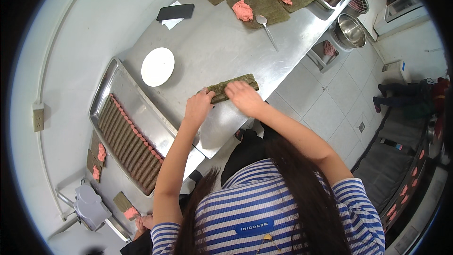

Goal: The person spreads a pink filling onto a sheet of nori using a spoon, then rolls the nori into a cylindrical shape. The person places the finished roll onto a metal tray alongside other completed rolls.

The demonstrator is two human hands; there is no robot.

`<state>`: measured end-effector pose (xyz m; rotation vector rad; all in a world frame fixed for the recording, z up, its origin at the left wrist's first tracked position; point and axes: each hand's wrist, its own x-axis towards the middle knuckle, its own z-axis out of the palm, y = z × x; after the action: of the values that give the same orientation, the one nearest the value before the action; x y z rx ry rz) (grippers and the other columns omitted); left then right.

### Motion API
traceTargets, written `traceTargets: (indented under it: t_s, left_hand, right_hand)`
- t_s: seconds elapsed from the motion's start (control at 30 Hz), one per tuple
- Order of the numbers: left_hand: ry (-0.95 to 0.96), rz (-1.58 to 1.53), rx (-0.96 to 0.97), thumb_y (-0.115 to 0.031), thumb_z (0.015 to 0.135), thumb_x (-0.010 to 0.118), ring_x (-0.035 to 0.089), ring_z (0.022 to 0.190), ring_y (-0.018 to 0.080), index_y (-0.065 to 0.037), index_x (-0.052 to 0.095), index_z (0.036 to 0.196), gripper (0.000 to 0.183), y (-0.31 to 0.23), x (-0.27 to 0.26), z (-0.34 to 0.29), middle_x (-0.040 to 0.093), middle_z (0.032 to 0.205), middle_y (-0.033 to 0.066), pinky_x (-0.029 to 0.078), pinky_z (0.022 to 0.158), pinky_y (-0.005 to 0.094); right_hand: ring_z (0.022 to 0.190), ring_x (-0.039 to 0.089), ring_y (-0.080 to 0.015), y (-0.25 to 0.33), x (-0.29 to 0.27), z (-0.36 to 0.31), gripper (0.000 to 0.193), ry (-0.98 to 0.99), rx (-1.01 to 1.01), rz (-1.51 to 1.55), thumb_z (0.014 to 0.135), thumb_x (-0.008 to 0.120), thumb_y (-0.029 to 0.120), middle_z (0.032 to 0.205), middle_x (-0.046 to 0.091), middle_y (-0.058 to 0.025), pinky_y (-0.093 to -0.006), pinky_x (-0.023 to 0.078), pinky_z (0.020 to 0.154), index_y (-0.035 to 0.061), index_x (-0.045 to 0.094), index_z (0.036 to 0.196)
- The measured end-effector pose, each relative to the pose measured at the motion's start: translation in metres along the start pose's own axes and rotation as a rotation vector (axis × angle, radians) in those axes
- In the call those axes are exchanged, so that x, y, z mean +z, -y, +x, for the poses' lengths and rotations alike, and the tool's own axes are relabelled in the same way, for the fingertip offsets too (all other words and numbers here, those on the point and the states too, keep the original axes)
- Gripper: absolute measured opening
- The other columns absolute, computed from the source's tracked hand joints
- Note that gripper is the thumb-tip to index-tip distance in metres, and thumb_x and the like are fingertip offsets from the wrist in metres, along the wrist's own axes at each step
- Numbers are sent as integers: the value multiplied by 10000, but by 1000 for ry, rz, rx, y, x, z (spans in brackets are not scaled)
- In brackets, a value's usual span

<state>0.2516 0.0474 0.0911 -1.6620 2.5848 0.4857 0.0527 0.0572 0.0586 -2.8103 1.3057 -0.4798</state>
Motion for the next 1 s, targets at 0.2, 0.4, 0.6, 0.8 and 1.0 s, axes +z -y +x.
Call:
traceTargets:
  t_s: [0.2, 0.4, 0.6, 0.8, 1.0]
  left_hand:
    - [31, 21, -25, -122, 688, 742, 644, 811, 304, -88, 630, 963, 300, 0, 1, 0, 631, 935, 89, 525, 693, 405]
    - [51, 34, -29, -112, 702, 738, 649, 818, 305, -69, 609, 949, 281, 0, 0, 1, 635, 917, 106, 531, 687, 403]
    - [53, 5, -28, -108, 692, 745, 649, 815, 320, -61, 595, 946, 299, 3, 3, 2, 649, 900, 123, 526, 683, 419]
    - [45, -53, -10, -100, 650, 769, 645, 805, 319, -66, 573, 934, 347, 9, 5, 10, 658, 823, 113, 516, 664, 417]
    - [220, -123, 37, -117, 583, 801, 642, 814, 281, -88, 560, 931, 425, 18, -13, 34, 666, 812, 62, 508, 664, 409]
  right_hand:
    - [925, 551, -233, 17, 7, 11, 146, 143, 52, -51, 754, 555, 103, 880, 576, -106, -331, 449, 813, 10, 621, 844]
    - [918, 567, -257, -8, 7, -8, 124, 203, 181, -13, 754, 561, 74, 897, 588, -123, -342, 464, 796, 2, 613, 841]
    - [930, 575, -250, -30, -5, -25, 149, 204, 261, 4, 732, 577, 40, 905, 591, -121, -347, 473, 803, 2, 611, 873]
    - [942, 572, -247, -35, -7, -22, 157, 280, 379, 11, 716, 587, 45, 904, 590, -116, -348, 463, 837, 5, 605, 866]
    - [957, 545, -233, -11, -12, 0, 186, -59, -62, 67, 742, 549, 92, 955, 563, -114, -340, 443, 873, -2, 586, 898]
